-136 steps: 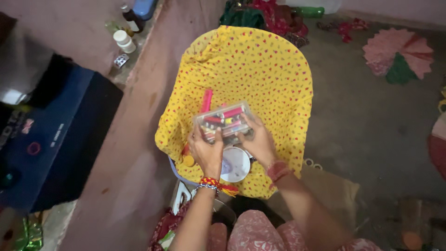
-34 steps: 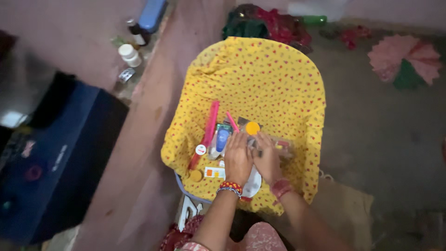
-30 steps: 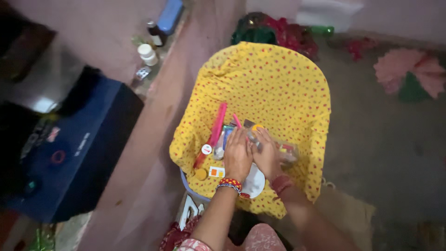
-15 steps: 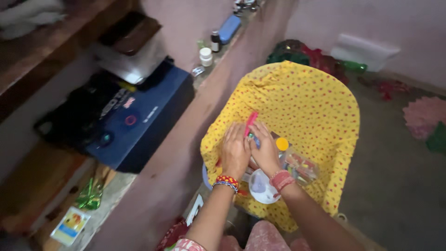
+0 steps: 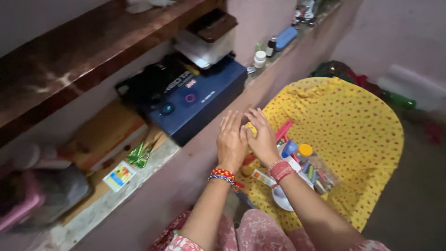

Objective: The person wipes a shelf with a cloth, moves containers, wipes a phone, and places various small items including medicine bottles, a case, and a small box into a yellow bassinet.

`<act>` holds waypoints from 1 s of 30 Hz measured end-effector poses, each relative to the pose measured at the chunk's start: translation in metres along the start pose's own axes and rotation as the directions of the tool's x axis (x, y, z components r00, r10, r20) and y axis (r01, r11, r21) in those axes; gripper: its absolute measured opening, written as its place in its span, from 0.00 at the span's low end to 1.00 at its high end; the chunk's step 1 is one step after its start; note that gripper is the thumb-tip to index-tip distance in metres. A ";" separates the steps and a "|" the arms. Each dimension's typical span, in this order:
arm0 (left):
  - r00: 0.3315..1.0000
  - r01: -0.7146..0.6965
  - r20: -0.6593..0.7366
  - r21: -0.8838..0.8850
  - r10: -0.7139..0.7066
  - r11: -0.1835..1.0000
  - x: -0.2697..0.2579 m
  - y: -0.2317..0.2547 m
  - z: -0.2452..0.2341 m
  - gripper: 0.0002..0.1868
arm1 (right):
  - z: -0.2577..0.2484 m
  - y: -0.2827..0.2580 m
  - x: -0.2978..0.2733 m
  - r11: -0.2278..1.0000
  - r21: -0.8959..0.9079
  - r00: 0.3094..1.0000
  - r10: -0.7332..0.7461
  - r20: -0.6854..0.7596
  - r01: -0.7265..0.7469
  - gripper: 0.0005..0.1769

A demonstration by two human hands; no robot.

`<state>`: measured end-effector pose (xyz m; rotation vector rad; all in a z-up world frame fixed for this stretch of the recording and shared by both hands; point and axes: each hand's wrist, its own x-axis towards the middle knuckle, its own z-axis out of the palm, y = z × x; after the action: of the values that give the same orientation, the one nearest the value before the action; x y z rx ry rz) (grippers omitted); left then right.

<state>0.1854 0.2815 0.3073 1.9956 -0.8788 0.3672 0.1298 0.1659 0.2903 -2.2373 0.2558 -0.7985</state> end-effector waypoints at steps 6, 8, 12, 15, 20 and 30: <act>0.996 0.013 -0.091 0.060 -0.008 0.998 -0.013 -0.021 -0.033 0.21 | 0.029 -0.032 0.000 0.998 0.037 0.997 -0.061 0.045 0.060 0.23; 0.993 0.030 -0.118 0.068 -0.022 0.997 -0.015 -0.028 -0.044 0.22 | 0.037 -0.043 0.000 0.997 0.047 0.996 -0.060 0.071 0.056 0.23; 0.989 0.057 -0.142 0.094 -0.044 0.994 -0.021 -0.031 -0.066 0.21 | 0.047 -0.061 0.002 0.995 0.050 0.990 -0.090 0.108 0.085 0.24; 0.985 0.084 -0.158 0.106 -0.066 0.991 -0.021 -0.034 -0.081 0.20 | 0.058 -0.074 0.005 0.992 0.076 0.988 -0.105 0.116 0.096 0.24; 0.975 0.102 -0.212 0.135 -0.071 0.986 -0.023 -0.043 -0.101 0.20 | 0.071 -0.094 0.009 0.984 0.123 0.981 -0.142 0.135 0.126 0.24; 0.947 0.149 -0.311 0.198 -0.082 0.969 -0.019 -0.064 -0.135 0.21 | 0.107 -0.115 0.025 0.963 0.179 0.955 -0.235 0.181 0.203 0.24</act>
<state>0.2281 0.4238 0.3319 2.1081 -0.5439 0.7059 0.2093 0.2995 0.3258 -2.1976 -0.1521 -0.6735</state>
